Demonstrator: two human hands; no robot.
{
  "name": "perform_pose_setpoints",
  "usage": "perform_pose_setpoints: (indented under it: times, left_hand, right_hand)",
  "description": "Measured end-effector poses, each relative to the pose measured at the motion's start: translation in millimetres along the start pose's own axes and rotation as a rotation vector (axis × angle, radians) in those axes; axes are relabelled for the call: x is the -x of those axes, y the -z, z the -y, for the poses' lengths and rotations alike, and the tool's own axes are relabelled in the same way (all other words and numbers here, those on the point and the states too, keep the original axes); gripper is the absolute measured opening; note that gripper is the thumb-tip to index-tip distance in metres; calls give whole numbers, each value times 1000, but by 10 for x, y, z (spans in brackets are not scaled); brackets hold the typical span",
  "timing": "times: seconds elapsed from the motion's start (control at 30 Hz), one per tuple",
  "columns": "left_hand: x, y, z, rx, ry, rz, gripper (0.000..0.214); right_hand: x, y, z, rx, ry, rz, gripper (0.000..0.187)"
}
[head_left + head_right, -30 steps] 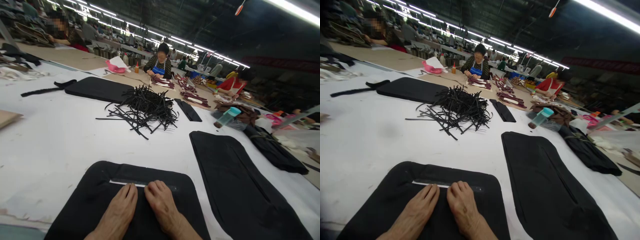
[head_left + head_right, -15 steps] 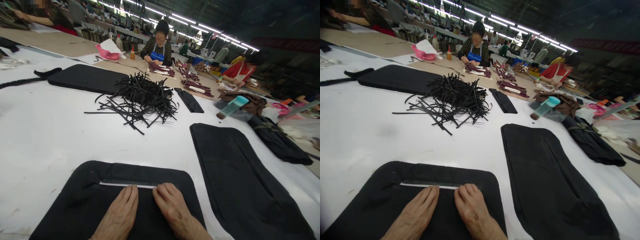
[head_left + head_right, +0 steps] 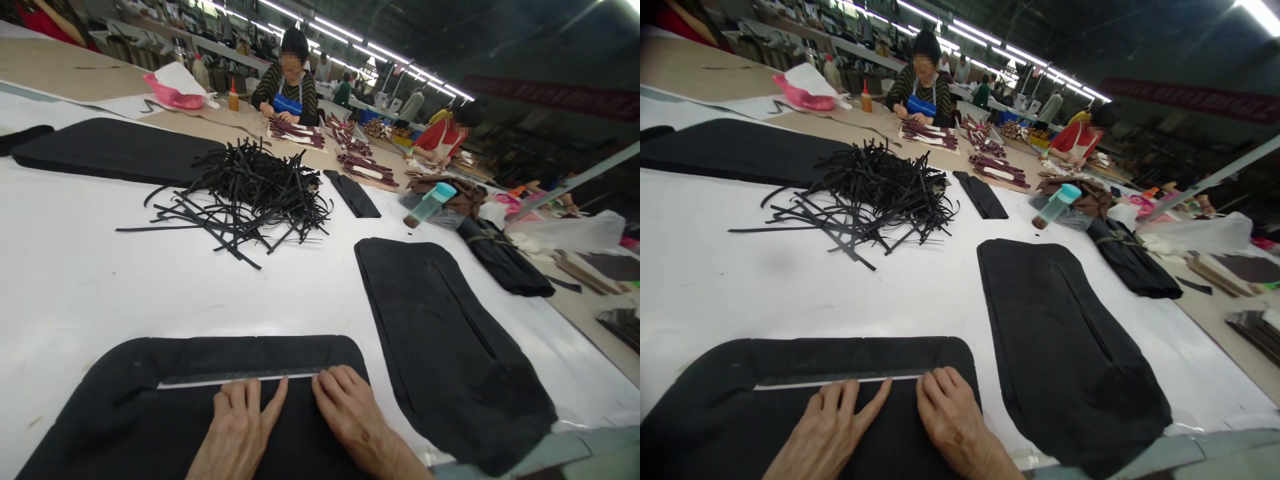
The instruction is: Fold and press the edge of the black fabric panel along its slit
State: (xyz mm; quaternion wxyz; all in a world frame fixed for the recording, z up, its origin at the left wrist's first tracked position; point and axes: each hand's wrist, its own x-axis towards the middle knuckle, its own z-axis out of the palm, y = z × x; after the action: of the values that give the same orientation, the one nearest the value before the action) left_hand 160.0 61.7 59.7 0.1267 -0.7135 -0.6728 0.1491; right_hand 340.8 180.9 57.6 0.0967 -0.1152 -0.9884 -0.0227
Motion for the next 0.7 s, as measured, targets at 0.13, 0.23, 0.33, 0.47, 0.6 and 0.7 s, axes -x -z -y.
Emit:
perform_pose_setpoints:
  times: [0.13,0.23,0.33,0.47,0.6,0.7]
  left_hand:
    - [-43,-53,-38,106,-34,-172,43]
    - [-94,-114,-108,212,-105,-298,37]
    - [-144,-148,-184,266,-146,-308,39]
    - [-195,-150,-240,306,-144,-267,49]
    - [-250,-151,-295,343,-153,-300,46]
    - [-312,-171,-351,400,-236,-334,41]
  right_hand:
    - [83,17,-9,17,-45,-60,35]
    - [132,16,25,-61,-167,-78,33]
    - [166,-4,67,-274,-400,-136,28]
    - [122,-3,58,-592,-677,-194,28]
    - [-28,33,-14,-591,-803,-52,19]
    - [-139,33,-61,-470,-851,56,17]
